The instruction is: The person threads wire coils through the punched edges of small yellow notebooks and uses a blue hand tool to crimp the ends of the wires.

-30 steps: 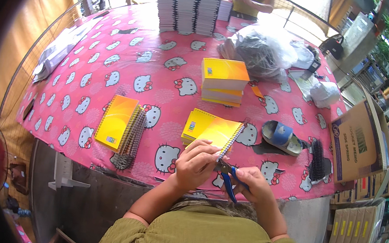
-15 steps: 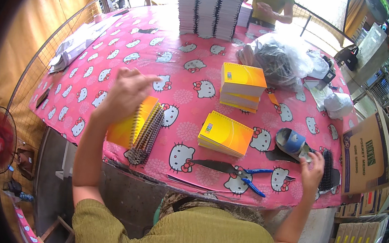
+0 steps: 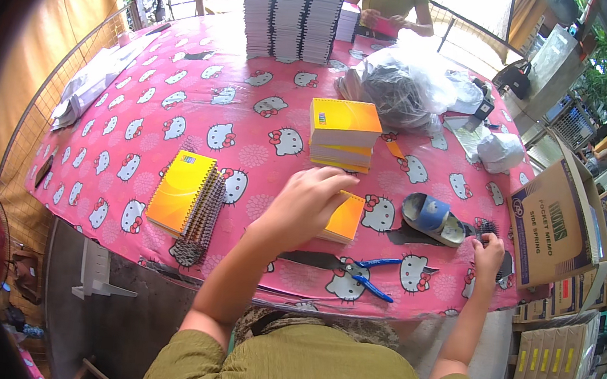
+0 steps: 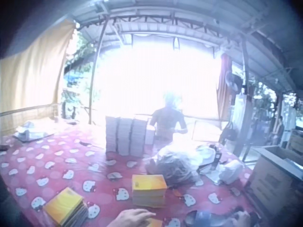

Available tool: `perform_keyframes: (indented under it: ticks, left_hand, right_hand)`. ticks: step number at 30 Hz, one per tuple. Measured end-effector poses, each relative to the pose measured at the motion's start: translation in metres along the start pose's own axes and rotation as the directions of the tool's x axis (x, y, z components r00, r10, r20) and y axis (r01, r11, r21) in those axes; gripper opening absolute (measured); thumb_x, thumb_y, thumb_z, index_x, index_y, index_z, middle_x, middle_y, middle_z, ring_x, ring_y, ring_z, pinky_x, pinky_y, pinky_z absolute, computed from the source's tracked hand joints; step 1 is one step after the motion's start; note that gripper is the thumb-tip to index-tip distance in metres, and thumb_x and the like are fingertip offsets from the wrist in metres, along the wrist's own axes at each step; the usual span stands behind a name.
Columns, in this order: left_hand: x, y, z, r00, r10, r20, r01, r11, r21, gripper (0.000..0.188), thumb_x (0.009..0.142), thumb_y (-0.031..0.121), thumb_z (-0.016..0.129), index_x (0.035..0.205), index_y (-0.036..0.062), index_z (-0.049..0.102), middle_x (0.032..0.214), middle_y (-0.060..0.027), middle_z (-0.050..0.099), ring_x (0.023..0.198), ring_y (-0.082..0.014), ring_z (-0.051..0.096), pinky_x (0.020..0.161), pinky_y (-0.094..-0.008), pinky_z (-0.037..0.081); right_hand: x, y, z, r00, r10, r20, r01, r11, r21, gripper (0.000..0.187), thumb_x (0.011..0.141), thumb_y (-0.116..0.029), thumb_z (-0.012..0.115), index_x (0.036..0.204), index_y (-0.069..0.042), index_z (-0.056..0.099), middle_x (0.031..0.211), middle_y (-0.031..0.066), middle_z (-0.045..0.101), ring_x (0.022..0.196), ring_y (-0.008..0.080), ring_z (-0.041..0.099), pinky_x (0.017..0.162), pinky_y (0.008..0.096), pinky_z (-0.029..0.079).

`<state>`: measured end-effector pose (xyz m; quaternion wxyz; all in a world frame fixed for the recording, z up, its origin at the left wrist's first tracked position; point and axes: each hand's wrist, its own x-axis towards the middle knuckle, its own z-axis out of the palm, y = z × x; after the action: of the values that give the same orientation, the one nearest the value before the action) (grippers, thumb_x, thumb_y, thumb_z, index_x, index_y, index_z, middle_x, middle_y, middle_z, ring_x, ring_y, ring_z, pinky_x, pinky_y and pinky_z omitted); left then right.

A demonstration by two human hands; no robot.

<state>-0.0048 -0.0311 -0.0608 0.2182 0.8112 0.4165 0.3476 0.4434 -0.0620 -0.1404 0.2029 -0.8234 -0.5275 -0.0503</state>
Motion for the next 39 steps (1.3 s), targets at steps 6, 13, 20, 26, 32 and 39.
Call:
perform_keyframes:
  ticks: [6,13,20,26,32,39]
  left_hand:
    - [0.062,-0.057,0.053,0.902,-0.216,0.373,0.156,0.97,0.185,0.021,0.084,0.017,0.069,0.102,0.0061,0.07,0.095,-0.0137,0.068,0.09,-0.0295,0.065,0.08,-0.0369,0.05]
    - [0.028,-0.012,0.021,0.995,0.087,-0.054,-0.082,0.992,0.096,0.007,0.077,0.014,0.072,0.082,0.0096,0.073,0.078,-0.0083,0.068,0.081,-0.0244,0.066,0.088,-0.0386,0.049]
    - [-0.013,0.001,0.038,0.934,0.077,-0.35,0.02,0.964,0.264,0.011,0.079,0.019,0.072,0.089,0.0209,0.076,0.089,0.0041,0.067,0.11,-0.02,0.058,0.109,-0.0621,0.011]
    - [-0.015,-0.009,0.04,0.934,0.086,-0.347,-0.044,0.991,0.128,0.018,0.073,0.019,0.079,0.091,0.0157,0.077,0.087,0.001,0.069,0.096,-0.0187,0.058,0.092,-0.0366,0.035]
    - [-0.013,-0.01,0.043,0.921,0.035,-0.389,-0.029,0.999,0.02,0.018,0.074,0.022,0.078,0.089,0.0148,0.074,0.087,0.0021,0.069,0.089,-0.0183,0.058,0.092,-0.0412,0.031]
    - [-0.016,-0.005,0.042,0.893,0.037,-0.448,0.0,0.997,0.082,0.021,0.069,0.021,0.081,0.087,0.0138,0.073,0.089,0.0006,0.069,0.09,-0.0186,0.059,0.09,-0.0397,0.032]
  right_hand:
    - [-0.017,-0.035,-0.013,0.953,-0.247,-0.176,0.281,0.936,0.212,0.021,0.08,-0.007,0.072,0.099,-0.003,0.068,0.089,0.0137,0.061,0.082,0.0323,0.061,0.075,0.0407,0.048]
    - [-0.071,-0.141,-0.022,0.927,-0.37,-0.064,0.306,0.648,0.698,0.021,0.081,-0.007,0.073,0.101,-0.003,0.071,0.087,0.0091,0.066,0.072,0.0167,0.063,0.063,0.0291,0.049]
    - [-0.082,-0.198,-0.021,0.865,-0.493,-0.094,0.374,0.507,0.777,0.025,0.076,-0.001,0.076,0.1,-0.002,0.071,0.088,0.0062,0.066,0.072,0.0103,0.06,0.061,0.0241,0.048]
    - [-0.07,-0.216,-0.027,0.823,-0.558,-0.105,0.426,0.485,0.764,0.022,0.074,-0.003,0.076,0.096,-0.005,0.071,0.084,0.0061,0.064,0.071,0.0143,0.06,0.065,0.0277,0.048]
    - [-0.051,-0.211,-0.027,0.68,-0.664,0.31,0.042,0.458,0.888,0.017,0.086,0.002,0.063,0.101,-0.001,0.068,0.083,0.0033,0.063,0.071,0.0106,0.057,0.066,0.0265,0.048]
    - [-0.068,-0.223,-0.032,0.716,-0.697,-0.024,0.487,0.475,0.733,0.02,0.083,-0.002,0.07,0.101,-0.002,0.06,0.083,0.0044,0.055,0.074,0.0099,0.053,0.064,0.0248,0.046]
